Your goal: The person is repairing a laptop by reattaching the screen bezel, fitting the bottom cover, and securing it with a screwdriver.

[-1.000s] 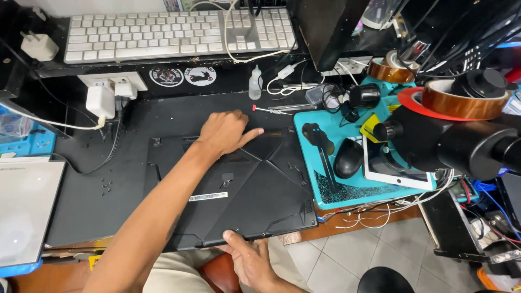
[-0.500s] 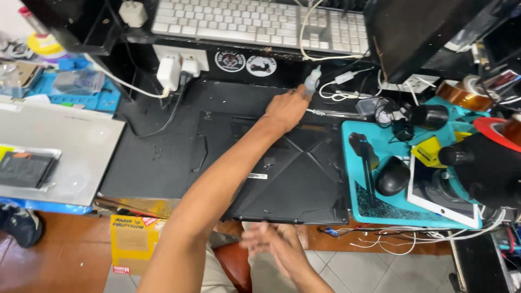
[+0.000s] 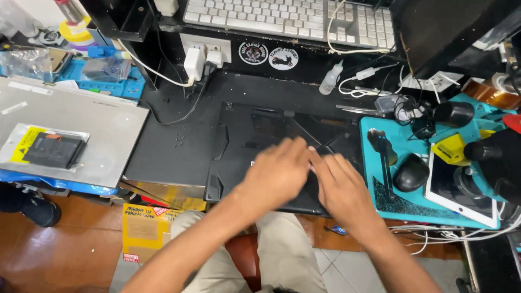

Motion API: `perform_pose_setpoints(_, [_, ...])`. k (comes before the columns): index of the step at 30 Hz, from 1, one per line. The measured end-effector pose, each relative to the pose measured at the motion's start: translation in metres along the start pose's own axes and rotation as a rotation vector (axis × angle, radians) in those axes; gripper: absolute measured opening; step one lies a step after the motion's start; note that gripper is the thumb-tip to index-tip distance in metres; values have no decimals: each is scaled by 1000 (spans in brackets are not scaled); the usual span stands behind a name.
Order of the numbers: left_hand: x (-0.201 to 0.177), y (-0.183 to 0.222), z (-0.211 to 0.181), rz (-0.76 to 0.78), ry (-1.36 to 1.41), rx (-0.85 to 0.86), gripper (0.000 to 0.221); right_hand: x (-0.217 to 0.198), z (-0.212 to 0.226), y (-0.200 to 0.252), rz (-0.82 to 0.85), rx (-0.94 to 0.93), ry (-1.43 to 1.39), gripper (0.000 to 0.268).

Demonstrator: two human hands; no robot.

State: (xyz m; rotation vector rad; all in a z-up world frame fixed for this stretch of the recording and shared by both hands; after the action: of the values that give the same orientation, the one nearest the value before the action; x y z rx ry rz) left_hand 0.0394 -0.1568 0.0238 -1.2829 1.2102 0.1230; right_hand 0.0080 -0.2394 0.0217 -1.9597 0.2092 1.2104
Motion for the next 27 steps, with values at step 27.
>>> perform_pose_setpoints(27, [75,-3,171,539,-113,-425,56,113,-69,-56,490,102,-262,53])
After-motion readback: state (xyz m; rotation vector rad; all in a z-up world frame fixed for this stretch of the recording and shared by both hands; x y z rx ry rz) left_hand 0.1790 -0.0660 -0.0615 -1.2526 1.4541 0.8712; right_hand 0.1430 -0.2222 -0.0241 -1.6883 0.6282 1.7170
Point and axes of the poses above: each hand's wrist, its own y-axis away from the middle knuckle, its own x-axis out of the palm, z = x × y, the point moved 9 cm from there along -y, towards the middle knuckle, and after that the axes turned 13 degrees about -x, right-handed, at the moved point
